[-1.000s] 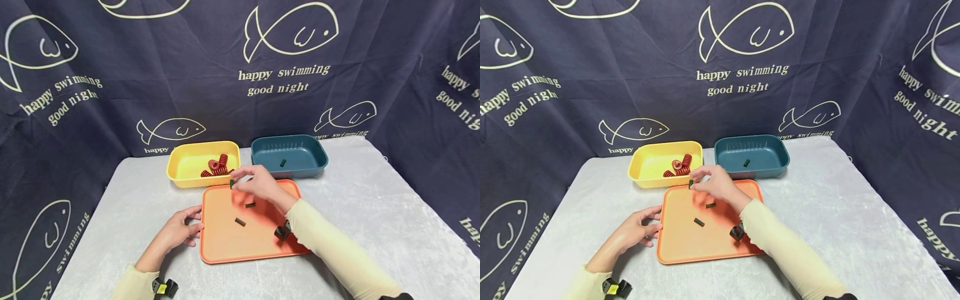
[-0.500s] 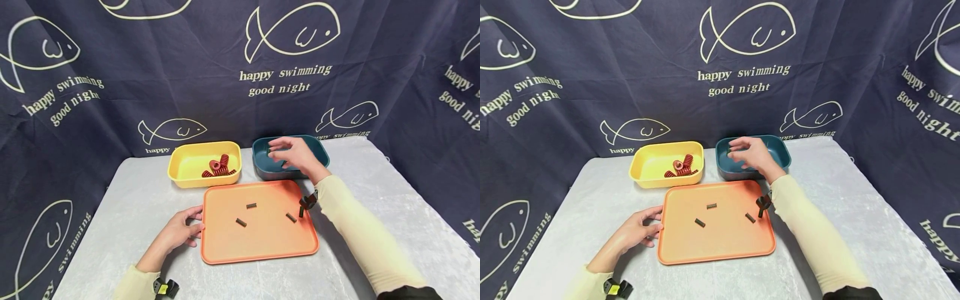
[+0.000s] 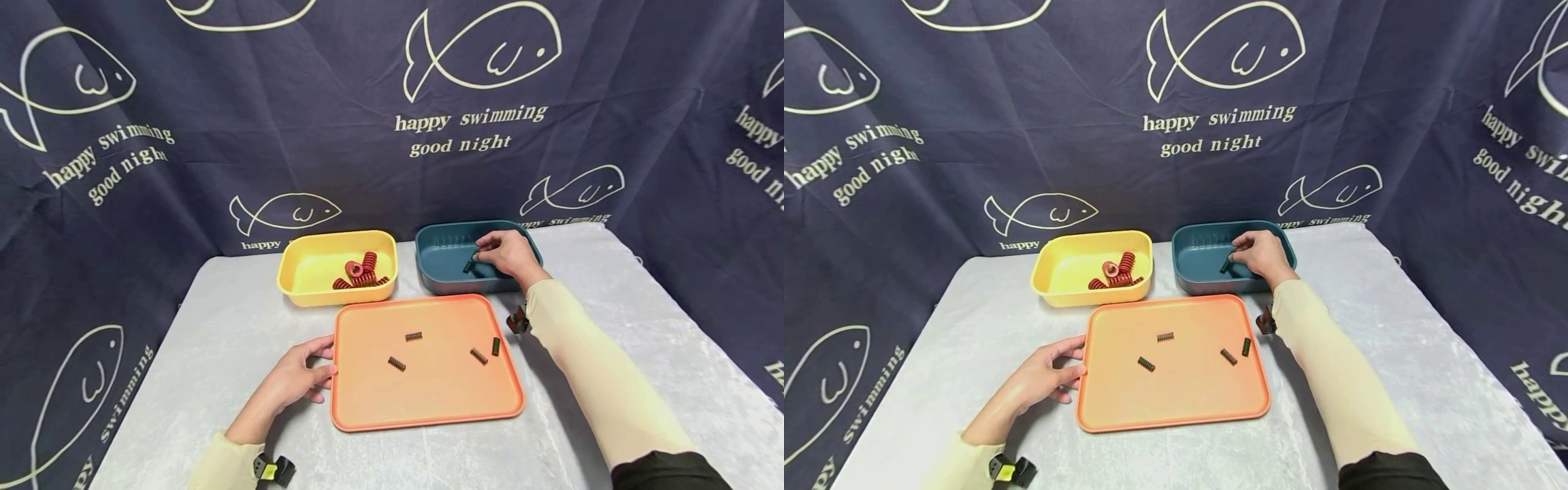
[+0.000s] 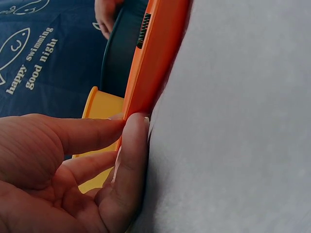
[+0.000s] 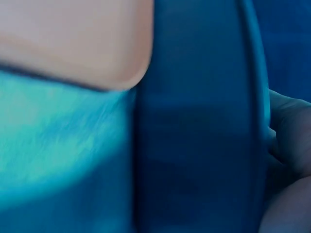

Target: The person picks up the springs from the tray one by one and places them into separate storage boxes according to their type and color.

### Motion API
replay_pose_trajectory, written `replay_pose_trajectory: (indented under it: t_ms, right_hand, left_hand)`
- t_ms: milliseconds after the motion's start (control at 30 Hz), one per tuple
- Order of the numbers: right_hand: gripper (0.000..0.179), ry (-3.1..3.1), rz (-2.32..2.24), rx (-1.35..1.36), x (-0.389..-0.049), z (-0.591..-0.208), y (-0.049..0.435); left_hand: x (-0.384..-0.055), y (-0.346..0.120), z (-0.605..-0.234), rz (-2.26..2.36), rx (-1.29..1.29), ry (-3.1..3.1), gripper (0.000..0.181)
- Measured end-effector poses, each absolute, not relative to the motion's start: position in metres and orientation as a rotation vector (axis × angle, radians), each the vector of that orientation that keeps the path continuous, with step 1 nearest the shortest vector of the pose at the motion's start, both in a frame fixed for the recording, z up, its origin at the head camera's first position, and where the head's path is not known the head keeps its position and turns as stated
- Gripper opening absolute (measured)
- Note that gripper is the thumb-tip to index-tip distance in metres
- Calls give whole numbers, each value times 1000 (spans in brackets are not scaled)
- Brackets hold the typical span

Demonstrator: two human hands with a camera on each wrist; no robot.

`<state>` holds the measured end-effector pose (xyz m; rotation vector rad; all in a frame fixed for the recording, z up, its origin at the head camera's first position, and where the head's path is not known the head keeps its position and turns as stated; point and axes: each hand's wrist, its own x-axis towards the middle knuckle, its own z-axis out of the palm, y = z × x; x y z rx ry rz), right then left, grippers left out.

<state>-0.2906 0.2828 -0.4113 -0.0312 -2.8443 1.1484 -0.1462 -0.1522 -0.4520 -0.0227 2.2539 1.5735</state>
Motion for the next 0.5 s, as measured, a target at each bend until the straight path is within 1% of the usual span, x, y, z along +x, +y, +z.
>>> replay_pose_trajectory:
  t_ms: [267, 500]
  right_hand:
    - [31, -2939, 1067, -36, -293, -415, 287]
    - [36, -2923, 1265, -35, -288, -405, 288]
  left_hand:
    - [-146, -154, -454, 1583, -4, 2251, 60]
    - [-148, -153, -452, 1574, 3, 2245, 60]
